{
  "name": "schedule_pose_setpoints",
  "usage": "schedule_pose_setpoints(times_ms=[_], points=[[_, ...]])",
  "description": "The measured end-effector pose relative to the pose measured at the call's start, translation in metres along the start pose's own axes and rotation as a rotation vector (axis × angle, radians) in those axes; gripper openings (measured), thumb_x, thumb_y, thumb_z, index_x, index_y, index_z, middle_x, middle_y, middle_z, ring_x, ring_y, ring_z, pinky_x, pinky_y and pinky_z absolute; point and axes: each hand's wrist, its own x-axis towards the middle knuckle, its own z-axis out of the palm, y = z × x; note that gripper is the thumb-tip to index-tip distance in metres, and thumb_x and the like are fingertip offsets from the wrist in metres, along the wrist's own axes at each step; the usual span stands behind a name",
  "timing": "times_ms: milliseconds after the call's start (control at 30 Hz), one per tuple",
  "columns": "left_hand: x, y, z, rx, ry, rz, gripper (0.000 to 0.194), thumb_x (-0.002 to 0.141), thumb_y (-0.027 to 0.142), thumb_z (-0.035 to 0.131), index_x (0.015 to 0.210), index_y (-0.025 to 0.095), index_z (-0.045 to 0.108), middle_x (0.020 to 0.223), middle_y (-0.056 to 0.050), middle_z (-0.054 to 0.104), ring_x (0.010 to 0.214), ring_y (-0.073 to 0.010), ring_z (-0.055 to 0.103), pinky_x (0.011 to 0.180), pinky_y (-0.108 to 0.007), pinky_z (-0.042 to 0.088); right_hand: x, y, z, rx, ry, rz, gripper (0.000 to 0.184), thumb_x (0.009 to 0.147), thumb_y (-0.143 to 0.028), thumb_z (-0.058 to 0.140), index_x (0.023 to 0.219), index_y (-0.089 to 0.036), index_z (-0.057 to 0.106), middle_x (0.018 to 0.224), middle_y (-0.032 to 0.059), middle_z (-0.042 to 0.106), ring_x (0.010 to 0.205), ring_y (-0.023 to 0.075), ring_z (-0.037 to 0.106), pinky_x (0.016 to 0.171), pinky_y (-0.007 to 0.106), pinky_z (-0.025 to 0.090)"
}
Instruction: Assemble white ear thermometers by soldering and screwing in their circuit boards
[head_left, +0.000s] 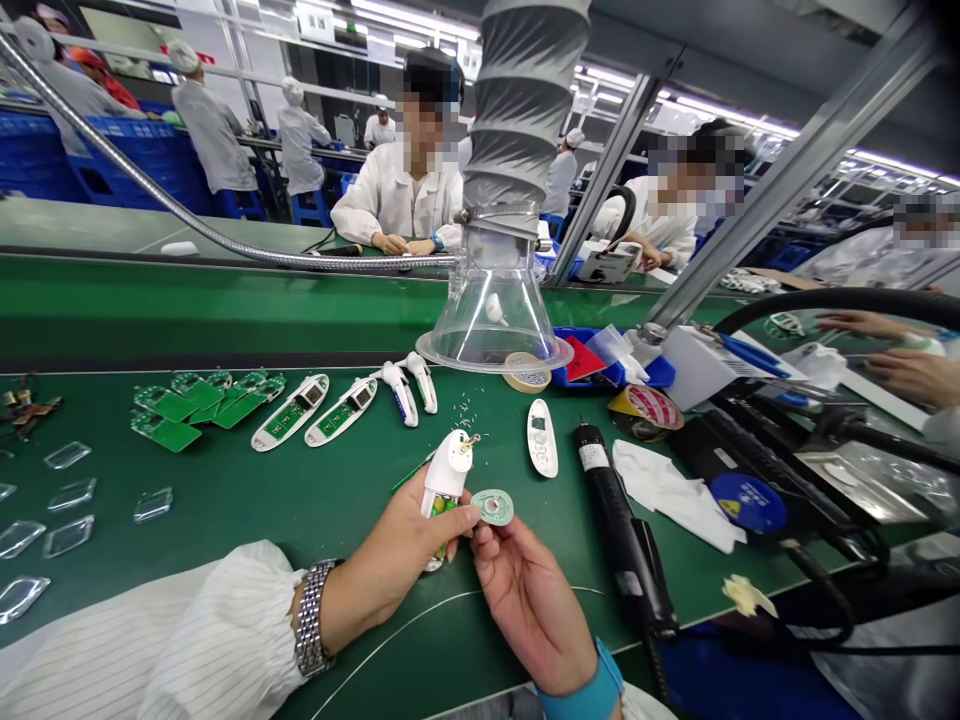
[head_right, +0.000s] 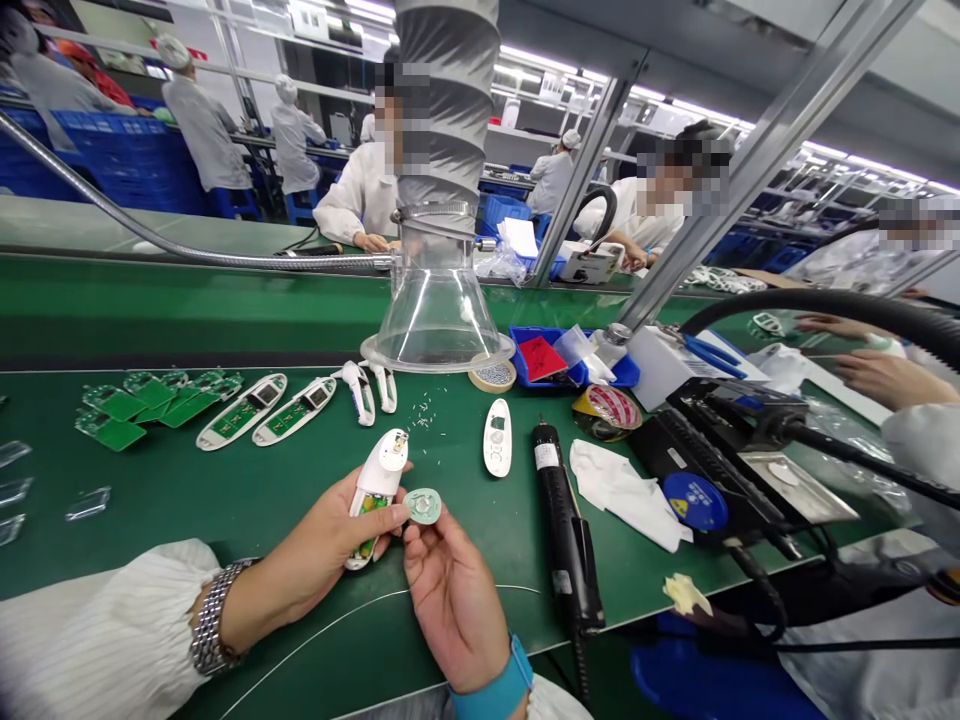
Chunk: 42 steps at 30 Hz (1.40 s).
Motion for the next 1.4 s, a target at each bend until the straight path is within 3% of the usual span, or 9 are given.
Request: schedule_pose_setpoints(times_ms=[300, 567, 733, 967, 1067, 1233, 1400], points=[[-0.001, 0.003, 0.001, -0.064, -0.017, -0.026, 0.045, 0.064, 0.033, 0.072, 0.098, 0.015, 0.05, 0.075, 0.003, 0.052, 0.06, -0.007, 0.047, 0.048, -0.018, 0.037, 0.003, -0.001, -0.003, -0.014, -0.024, -0.036, 0.026, 0.09, -0.009, 0.04, 0.082, -0.005, 0.064, 0.074, 0.0092, 0.065, 0.055, 0.0083, 0.059, 0.05, 0.015, 0.051], [0.0, 0.0, 0.0, -0.003, -0.067, -0.046, 0.038, 0.069, 0.032, 0.068, 0.097, 0.015, 0.05, 0.076, 0.001, 0.053, 0.063, -0.008, 0.046, 0.05, -0.019, 0.036, 0.002, -0.01, -0.006, -0.008, -0.044, -0.096, 0.002, 0.072, -0.008, 0.064, 0.074, -0.008, 0.065, 0.069, 0.0039, 0.064, 0.056, 0.0083, 0.057, 0.049, 0.015, 0.05], [0.001, -0.003, -0.001, 0.066, -0.092, -0.061, 0.034, 0.072, 0.033, 0.066, 0.096, 0.015, 0.051, 0.078, 0.0, 0.053, 0.064, -0.0088, 0.046, 0.051, -0.02, 0.035, 0.002, -0.012, -0.007, -0.005, -0.061, -0.108, 0.018, 0.058, -0.009, 0.076, 0.073, -0.008, 0.065, 0.069, 0.0035, 0.064, 0.056, 0.0086, 0.057, 0.049, 0.014, 0.05], [-0.001, -0.006, -0.001, 0.128, -0.138, -0.081, 0.047, 0.074, 0.036, 0.063, 0.113, 0.016, 0.046, 0.074, 0.001, 0.05, 0.066, -0.0109, 0.046, 0.052, -0.021, 0.035, 0.002, -0.015, -0.007, -0.027, -0.068, -0.129, 0.034, 0.044, -0.011, 0.084, 0.072, -0.01, 0.065, 0.07, 0.0008, 0.063, 0.056, 0.0075, 0.056, 0.049, 0.013, 0.049], [-0.002, -0.005, 0.0, 0.154, -0.144, -0.09, 0.049, 0.074, 0.037, 0.062, 0.115, 0.016, 0.046, 0.078, -0.001, 0.051, 0.068, -0.0119, 0.047, 0.053, -0.022, 0.035, 0.001, -0.017, -0.006, -0.036, -0.083, -0.135, 0.034, 0.046, -0.012, 0.084, 0.073, -0.011, 0.065, 0.07, 0.0, 0.062, 0.057, 0.0069, 0.056, 0.05, 0.013, 0.05], [-0.002, -0.004, 0.0, 0.187, -0.151, -0.103, 0.05, 0.075, 0.038, 0.059, 0.118, 0.016, 0.045, 0.077, -0.002, 0.053, 0.069, -0.0129, 0.047, 0.055, -0.023, 0.035, 0.001, -0.018, -0.008, -0.054, -0.102, -0.13, 0.016, 0.065, -0.014, 0.075, 0.076, -0.013, 0.064, 0.072, -0.0003, 0.062, 0.059, 0.0057, 0.056, 0.051, 0.011, 0.049], [-0.002, -0.007, -0.002, 0.208, -0.148, -0.109, 0.05, 0.076, 0.04, 0.058, 0.119, 0.017, 0.045, 0.078, -0.002, 0.055, 0.068, -0.0131, 0.048, 0.055, -0.024, 0.034, 0.0, -0.021, -0.009, -0.071, -0.102, -0.146, 0.019, 0.063, -0.016, 0.076, 0.078, -0.012, 0.065, 0.074, 0.0003, 0.061, 0.06, 0.0057, 0.055, 0.051, 0.011, 0.049]])
